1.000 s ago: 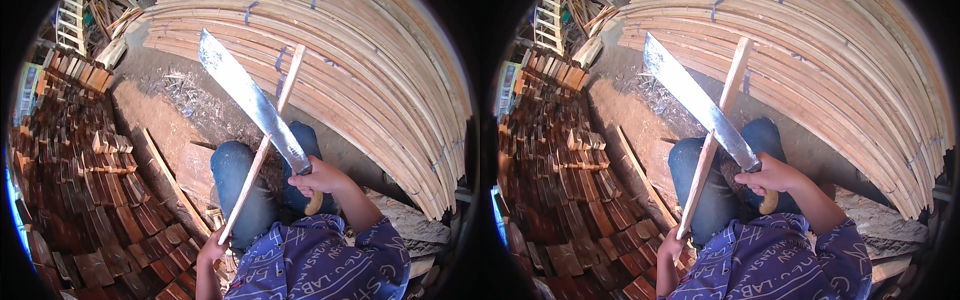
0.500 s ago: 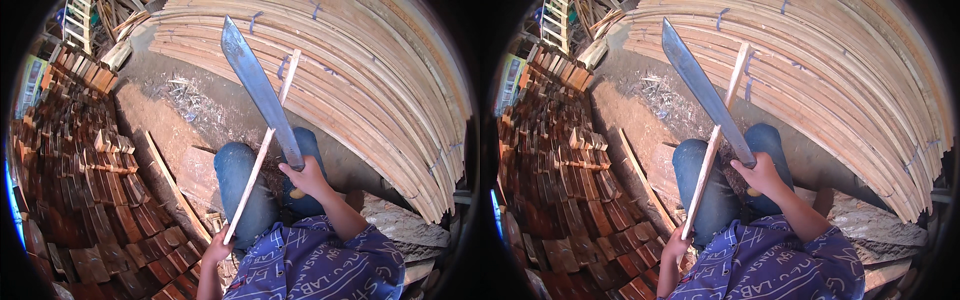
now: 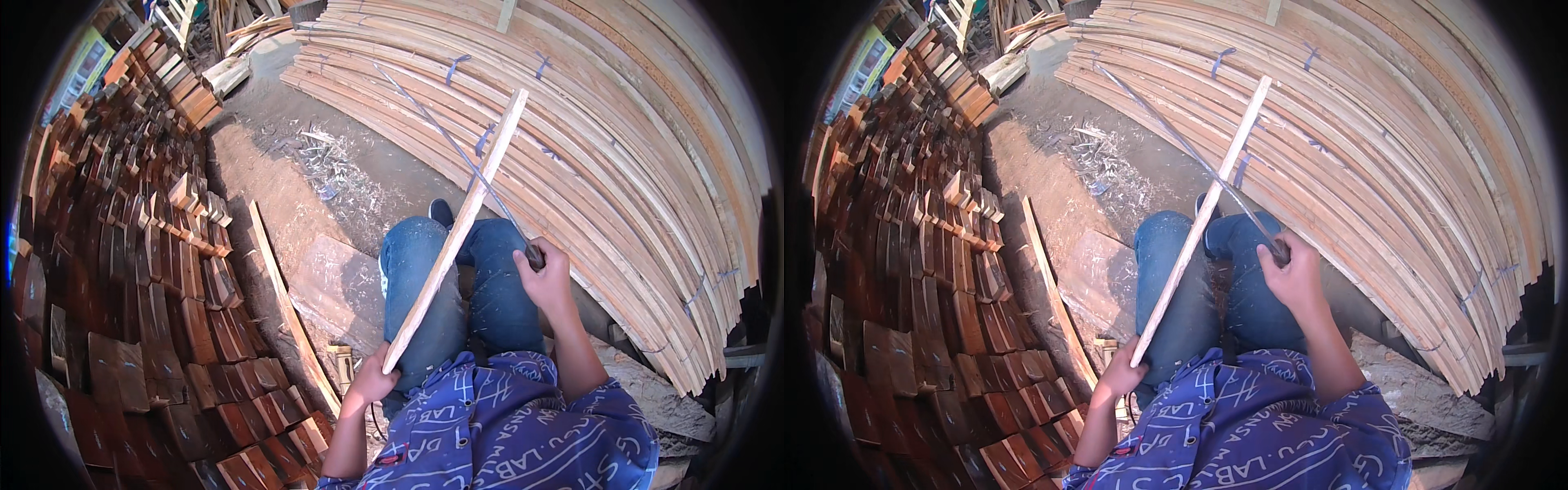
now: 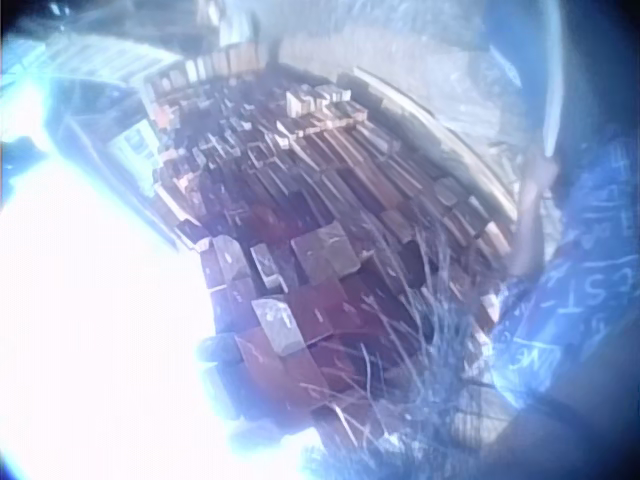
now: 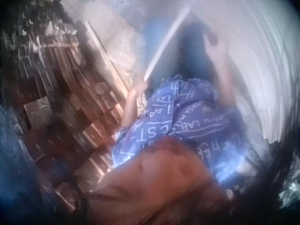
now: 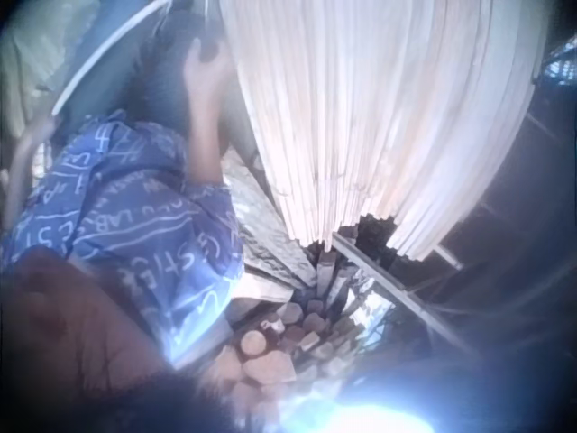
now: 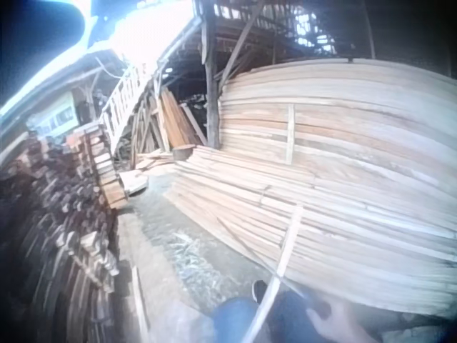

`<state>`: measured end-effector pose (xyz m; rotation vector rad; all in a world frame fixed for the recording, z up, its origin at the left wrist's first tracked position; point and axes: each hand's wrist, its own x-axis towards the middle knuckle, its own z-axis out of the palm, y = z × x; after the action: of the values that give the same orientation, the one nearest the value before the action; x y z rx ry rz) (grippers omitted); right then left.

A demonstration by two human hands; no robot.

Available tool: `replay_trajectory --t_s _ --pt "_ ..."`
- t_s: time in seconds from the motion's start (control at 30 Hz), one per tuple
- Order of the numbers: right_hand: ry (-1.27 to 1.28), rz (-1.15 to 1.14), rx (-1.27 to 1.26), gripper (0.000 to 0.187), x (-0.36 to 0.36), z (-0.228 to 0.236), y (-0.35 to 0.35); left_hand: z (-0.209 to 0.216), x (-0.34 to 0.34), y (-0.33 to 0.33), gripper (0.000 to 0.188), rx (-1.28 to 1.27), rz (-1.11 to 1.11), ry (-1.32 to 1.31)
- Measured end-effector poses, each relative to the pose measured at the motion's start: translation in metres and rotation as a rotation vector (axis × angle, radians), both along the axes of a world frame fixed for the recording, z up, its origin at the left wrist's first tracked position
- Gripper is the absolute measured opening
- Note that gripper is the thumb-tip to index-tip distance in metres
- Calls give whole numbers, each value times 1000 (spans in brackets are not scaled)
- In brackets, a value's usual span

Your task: The person sits on the ground and uses a machete to shave and shape a long piece of light-colored wood. They hold the wood with the left hand and repeatedly strike it with the machete in the right hand to remove thin shavings.

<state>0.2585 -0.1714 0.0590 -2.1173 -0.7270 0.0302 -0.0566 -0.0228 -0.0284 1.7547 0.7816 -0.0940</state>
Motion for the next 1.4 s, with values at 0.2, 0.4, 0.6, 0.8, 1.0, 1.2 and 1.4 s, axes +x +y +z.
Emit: replay_trajectory --t_s 0.2,0.4,0.6,0.8,1.0,1.2,1.4 --pt "-248 268 -60 19 6 -13 7 2 -1 0 30 57 -23 37" --pt "-445 314 -275 15 23 -12 38 12 1 -8 31 18 -19 137" --pt "-526 448 -280 18 54 -19 43 17 7 -13 45 8 5 141" --pt "-488 623 -375 21 58 -4 49 22 7 -6 33 -53 -53 135" --pt "-505 562 -464 24 59 -4 73 14 0 4 31 -146 -78 94" --pt "-541 540 -402 17 74 -5 82 17 2 0 29 -226 -2 44" --pt "-593 497 -363 14 87 -6 80 28 12 -3 32 -166 -7 84"
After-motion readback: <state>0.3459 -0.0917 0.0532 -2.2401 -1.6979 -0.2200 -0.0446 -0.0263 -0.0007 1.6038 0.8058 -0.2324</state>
